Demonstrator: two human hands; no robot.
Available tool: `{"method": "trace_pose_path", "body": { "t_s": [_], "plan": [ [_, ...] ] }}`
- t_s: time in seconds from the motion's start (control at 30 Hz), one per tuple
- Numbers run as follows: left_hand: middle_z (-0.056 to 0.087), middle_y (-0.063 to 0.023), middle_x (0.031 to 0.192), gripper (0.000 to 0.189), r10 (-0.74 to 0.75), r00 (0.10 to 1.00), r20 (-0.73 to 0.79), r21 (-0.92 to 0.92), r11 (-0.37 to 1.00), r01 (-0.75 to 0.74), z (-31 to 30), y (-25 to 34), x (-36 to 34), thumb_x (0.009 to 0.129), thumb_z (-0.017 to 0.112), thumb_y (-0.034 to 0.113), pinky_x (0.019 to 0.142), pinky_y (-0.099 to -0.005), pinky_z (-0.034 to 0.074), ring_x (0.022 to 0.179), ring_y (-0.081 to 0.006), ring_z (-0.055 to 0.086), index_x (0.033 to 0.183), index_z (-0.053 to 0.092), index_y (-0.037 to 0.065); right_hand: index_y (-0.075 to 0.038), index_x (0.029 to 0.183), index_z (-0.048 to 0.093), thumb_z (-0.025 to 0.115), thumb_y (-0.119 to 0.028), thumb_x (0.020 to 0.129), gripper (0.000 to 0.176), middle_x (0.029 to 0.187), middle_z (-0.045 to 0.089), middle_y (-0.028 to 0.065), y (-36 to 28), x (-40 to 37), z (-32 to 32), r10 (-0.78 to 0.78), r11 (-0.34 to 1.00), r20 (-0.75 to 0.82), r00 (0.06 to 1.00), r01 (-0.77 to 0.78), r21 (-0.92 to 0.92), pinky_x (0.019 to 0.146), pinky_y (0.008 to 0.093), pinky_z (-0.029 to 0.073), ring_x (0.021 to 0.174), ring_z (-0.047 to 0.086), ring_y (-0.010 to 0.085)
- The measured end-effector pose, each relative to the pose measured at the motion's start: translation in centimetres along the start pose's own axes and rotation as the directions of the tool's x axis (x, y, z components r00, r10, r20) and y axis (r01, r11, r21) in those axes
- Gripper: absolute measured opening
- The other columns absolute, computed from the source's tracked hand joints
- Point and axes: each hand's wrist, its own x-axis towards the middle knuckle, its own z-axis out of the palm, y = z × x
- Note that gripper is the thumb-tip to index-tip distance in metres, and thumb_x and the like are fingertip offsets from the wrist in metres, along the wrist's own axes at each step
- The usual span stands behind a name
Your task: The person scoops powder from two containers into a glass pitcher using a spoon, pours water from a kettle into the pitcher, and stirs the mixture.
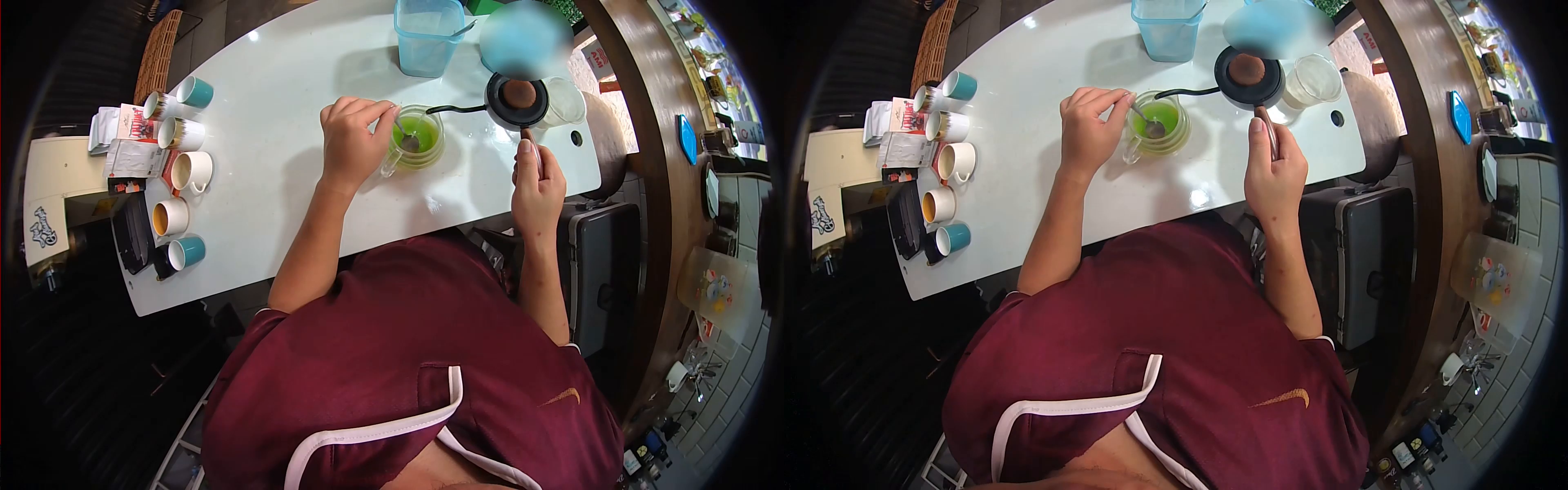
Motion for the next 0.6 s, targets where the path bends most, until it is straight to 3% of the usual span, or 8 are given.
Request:
{"method": "trace_pose_path", "body": {
  "t_s": [0.17, 0.37, 0.43, 0.6],
  "plan": [
    [0.069, -0.0005, 0.078, 0.009, 0.033, 0.996, -0.084, 0.007, 0.999, -0.033, 0.7, 0.2, 0.1, 0.082, 0.068, 0.018, 0.081, -0.0335, 0.038, 0.081, -0.0188, 0.059, 0.082, 0.073, 0.01, 0.008, 0.105, 0.063, 0.056, -0.025, 0.096, 0.035, 0.072, 0.057, 0.0013, -0.2, 0.1, -0.1, 0.01, 1.0, 0.006, 1.0, -0.01, -0.014, 0.059, 0.0219, 0.039, 0.065, 0.047, 0.0054],
    [0.069, -0.002, 0.078, 0.01, -0.05, 0.992, -0.113, -0.076, 0.996, 0.041, 2.0, -0.2, -0.5, 0.083, 0.068, 0.018, 0.081, -0.0341, 0.039, 0.08, -0.02, 0.06, 0.083, 0.073, 0.009, 0.007, 0.098, 0.063, 0.057, -0.026, 0.096, 0.034, 0.069, 0.054, 0.0, -0.2, 0.3, 0.0, -0.013, 0.999, -0.028, 1.0, 0.014, 0.035, 0.056, 0.0229, 0.037, 0.063, 0.045, 0.0057],
    [0.069, -0.0024, 0.079, 0.011, -0.075, 0.994, -0.076, -0.102, 0.993, 0.067, 1.9, -0.2, -0.8, 0.083, 0.068, 0.018, 0.082, -0.0348, 0.039, 0.082, -0.0206, 0.06, 0.084, 0.073, 0.009, 0.002, 0.085, 0.056, 0.054, -0.024, 0.098, 0.029, 0.066, 0.044, -0.0045, -0.1, 0.4, -0.2, -0.016, 0.999, -0.009, 1.0, 0.017, 0.044, 0.051, 0.0195, 0.03, 0.057, 0.037, 0.0025],
    [0.067, -0.0024, 0.079, 0.01, -0.009, 1.0, 0.015, -0.024, 1.0, 0.01, 0.3, 0.4, -0.7, 0.083, 0.068, 0.017, 0.082, -0.0352, 0.038, 0.084, -0.0208, 0.058, 0.084, 0.073, 0.009, 0.001, 0.085, 0.056, 0.054, -0.023, 0.098, 0.028, 0.067, 0.044, -0.0046, -0.8, 0.1, -0.7, 0.02, 0.994, 0.017, 1.0, -0.022, 0.102, 0.051, 0.0189, 0.03, 0.057, 0.037, 0.0021]
  ]
}}
